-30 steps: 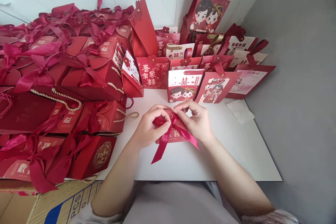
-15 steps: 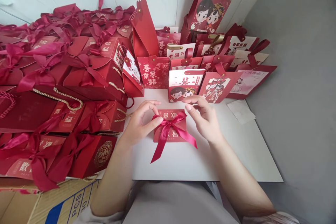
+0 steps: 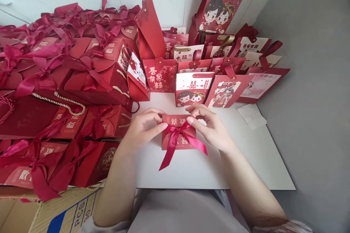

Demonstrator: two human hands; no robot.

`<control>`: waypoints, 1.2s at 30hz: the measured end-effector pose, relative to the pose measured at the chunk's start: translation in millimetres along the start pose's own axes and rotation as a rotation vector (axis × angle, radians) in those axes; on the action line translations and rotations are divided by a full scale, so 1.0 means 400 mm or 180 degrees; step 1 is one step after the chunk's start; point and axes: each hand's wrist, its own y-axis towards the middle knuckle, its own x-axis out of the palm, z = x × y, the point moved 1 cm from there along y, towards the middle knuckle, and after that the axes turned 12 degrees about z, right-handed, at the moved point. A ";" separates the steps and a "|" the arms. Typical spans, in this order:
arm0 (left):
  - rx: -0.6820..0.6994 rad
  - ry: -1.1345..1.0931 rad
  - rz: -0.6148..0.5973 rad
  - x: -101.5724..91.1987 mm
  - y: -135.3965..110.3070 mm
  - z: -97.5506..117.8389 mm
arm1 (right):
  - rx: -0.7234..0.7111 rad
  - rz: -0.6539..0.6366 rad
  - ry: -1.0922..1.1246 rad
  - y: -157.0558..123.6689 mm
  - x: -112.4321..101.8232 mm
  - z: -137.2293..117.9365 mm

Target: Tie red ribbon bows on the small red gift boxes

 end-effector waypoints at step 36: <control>-0.0255 -0.0119 0.0325 0.050 -0.010 0.003 | 0.0182 0.0522 0.0037 -0.004 0.025 0.011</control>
